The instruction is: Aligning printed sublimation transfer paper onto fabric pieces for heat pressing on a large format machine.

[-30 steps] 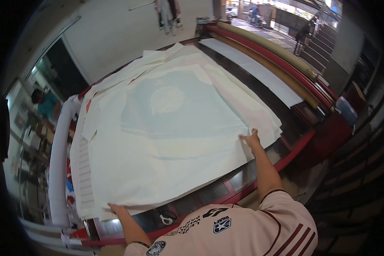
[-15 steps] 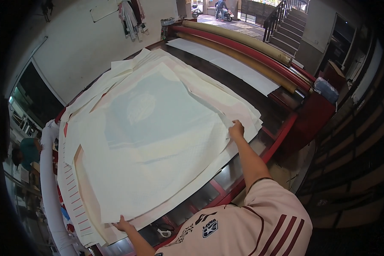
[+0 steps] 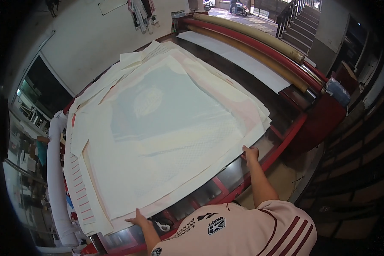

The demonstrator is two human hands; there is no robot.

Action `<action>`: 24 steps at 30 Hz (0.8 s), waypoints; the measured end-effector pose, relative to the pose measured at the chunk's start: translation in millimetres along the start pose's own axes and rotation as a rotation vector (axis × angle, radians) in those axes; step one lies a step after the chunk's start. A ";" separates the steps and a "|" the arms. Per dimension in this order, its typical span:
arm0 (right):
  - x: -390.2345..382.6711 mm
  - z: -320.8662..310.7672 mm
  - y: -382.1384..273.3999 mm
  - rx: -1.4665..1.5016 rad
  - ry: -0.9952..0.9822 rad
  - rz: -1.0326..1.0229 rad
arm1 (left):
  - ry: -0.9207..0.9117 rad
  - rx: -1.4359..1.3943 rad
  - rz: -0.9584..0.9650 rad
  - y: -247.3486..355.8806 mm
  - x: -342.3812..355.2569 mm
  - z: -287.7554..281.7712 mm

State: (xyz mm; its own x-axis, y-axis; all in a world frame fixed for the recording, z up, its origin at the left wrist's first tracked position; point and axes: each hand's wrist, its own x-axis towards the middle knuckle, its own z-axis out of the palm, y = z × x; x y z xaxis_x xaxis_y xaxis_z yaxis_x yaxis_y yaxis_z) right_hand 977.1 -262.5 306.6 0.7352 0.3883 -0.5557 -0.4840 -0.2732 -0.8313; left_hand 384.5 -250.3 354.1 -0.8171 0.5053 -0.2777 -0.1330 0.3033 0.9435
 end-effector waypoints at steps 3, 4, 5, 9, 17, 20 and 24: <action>-6.8 6.7 -17.0 -0.047 0.002 -0.026 | -0.060 -0.358 -0.347 -5.3 -10.2 19.6; 4.6 9.9 -16.0 -0.106 0.049 -0.074 | -0.151 -0.370 -0.372 -19.6 5.3 23.1; 20.9 13.5 -17.3 -0.109 0.023 -0.073 | -0.233 -0.393 -0.394 -36.5 26.5 20.6; 24.9 62.9 -37.0 -0.225 0.019 -0.230 | -0.420 -0.522 -0.346 -82.9 89.1 -14.5; 7.6 14.2 9.7 0.180 -0.205 0.044 | -0.146 -0.158 -0.105 -22.3 -62.1 -50.2; 17.0 15.0 14.2 0.145 -0.299 0.066 | -0.089 -0.148 -0.020 -43.4 -124.6 -96.3; 69.9 16.1 22.4 0.195 -0.432 0.201 | 0.060 -0.099 0.046 -96.2 -199.6 -150.6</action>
State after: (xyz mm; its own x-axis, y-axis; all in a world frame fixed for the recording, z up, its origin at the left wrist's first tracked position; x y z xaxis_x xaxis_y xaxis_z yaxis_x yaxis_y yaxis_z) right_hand 1010.0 -227.3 248.9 0.3752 0.6847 -0.6248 -0.7054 -0.2264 -0.6717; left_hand 475.9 -502.0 345.9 -0.8554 0.4664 -0.2254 -0.1472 0.1983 0.9690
